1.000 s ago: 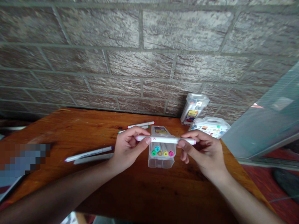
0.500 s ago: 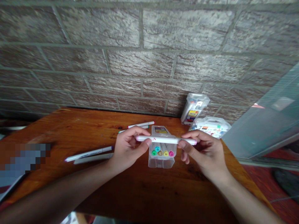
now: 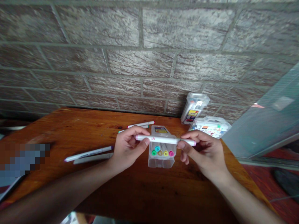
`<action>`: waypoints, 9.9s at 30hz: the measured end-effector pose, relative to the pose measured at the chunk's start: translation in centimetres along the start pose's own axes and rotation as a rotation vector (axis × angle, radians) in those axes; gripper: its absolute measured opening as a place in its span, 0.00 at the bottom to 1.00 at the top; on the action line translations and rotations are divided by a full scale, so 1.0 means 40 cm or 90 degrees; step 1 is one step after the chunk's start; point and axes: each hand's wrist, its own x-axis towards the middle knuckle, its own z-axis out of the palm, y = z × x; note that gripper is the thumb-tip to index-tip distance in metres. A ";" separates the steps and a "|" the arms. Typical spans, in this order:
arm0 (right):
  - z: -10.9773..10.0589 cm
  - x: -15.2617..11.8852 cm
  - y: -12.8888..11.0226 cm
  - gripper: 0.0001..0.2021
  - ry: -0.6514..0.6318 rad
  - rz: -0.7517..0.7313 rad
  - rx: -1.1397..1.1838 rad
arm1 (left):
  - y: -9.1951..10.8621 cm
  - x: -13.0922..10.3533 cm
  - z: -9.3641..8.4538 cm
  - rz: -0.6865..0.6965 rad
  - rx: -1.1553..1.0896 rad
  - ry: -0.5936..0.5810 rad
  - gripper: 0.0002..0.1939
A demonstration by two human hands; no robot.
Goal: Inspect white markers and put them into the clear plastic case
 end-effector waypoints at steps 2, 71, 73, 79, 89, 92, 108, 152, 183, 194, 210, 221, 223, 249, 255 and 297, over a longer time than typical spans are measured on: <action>0.001 -0.001 -0.003 0.09 0.001 0.004 0.003 | -0.004 -0.001 -0.001 0.000 -0.004 -0.004 0.03; -0.007 0.013 0.013 0.08 -0.005 -0.032 0.082 | -0.020 -0.018 0.002 -0.060 -0.123 0.006 0.07; -0.010 0.016 0.015 0.09 -0.008 -0.028 0.089 | -0.025 -0.018 0.001 -0.062 -0.148 0.005 0.07; -0.013 0.019 0.012 0.08 -0.017 -0.003 0.110 | -0.024 -0.014 0.001 -0.057 -0.192 -0.002 0.08; -0.020 0.020 0.016 0.07 0.000 -0.015 0.083 | -0.023 -0.010 0.001 -0.058 -0.180 0.009 0.07; -0.020 0.020 0.013 0.07 -0.010 -0.011 0.102 | -0.023 -0.010 0.000 -0.060 -0.197 0.005 0.08; -0.021 0.022 0.007 0.09 -0.001 0.011 0.128 | -0.012 0.004 0.012 -0.059 -0.252 0.060 0.09; -0.019 0.021 -0.008 0.08 -0.036 0.010 0.227 | -0.022 0.000 0.004 -0.070 -0.300 0.050 0.13; -0.019 0.021 -0.012 0.09 -0.024 0.013 0.200 | -0.022 -0.002 0.005 -0.067 -0.286 0.051 0.11; -0.024 0.018 -0.008 0.06 -0.023 0.006 0.167 | -0.022 -0.005 0.005 -0.057 -0.240 0.056 0.10; -0.021 0.020 -0.008 0.10 -0.009 0.008 0.137 | -0.017 -0.009 0.007 -0.027 -0.132 0.032 0.07; -0.011 0.007 0.005 0.11 0.030 -0.048 -0.010 | 0.012 0.004 0.016 0.002 -0.007 0.075 0.06; -0.009 0.002 0.008 0.11 0.045 -0.039 -0.028 | 0.012 0.005 0.017 0.012 0.008 0.077 0.07; -0.009 0.001 0.018 0.10 0.039 -0.080 -0.059 | 0.016 0.004 0.020 0.043 0.040 0.067 0.06; -0.010 0.004 0.025 0.10 0.036 -0.083 -0.027 | 0.012 -0.002 0.016 0.021 0.000 0.045 0.04; -0.011 0.004 0.034 0.07 0.010 -0.088 -0.021 | -0.012 -0.005 0.005 0.039 -0.001 0.026 0.02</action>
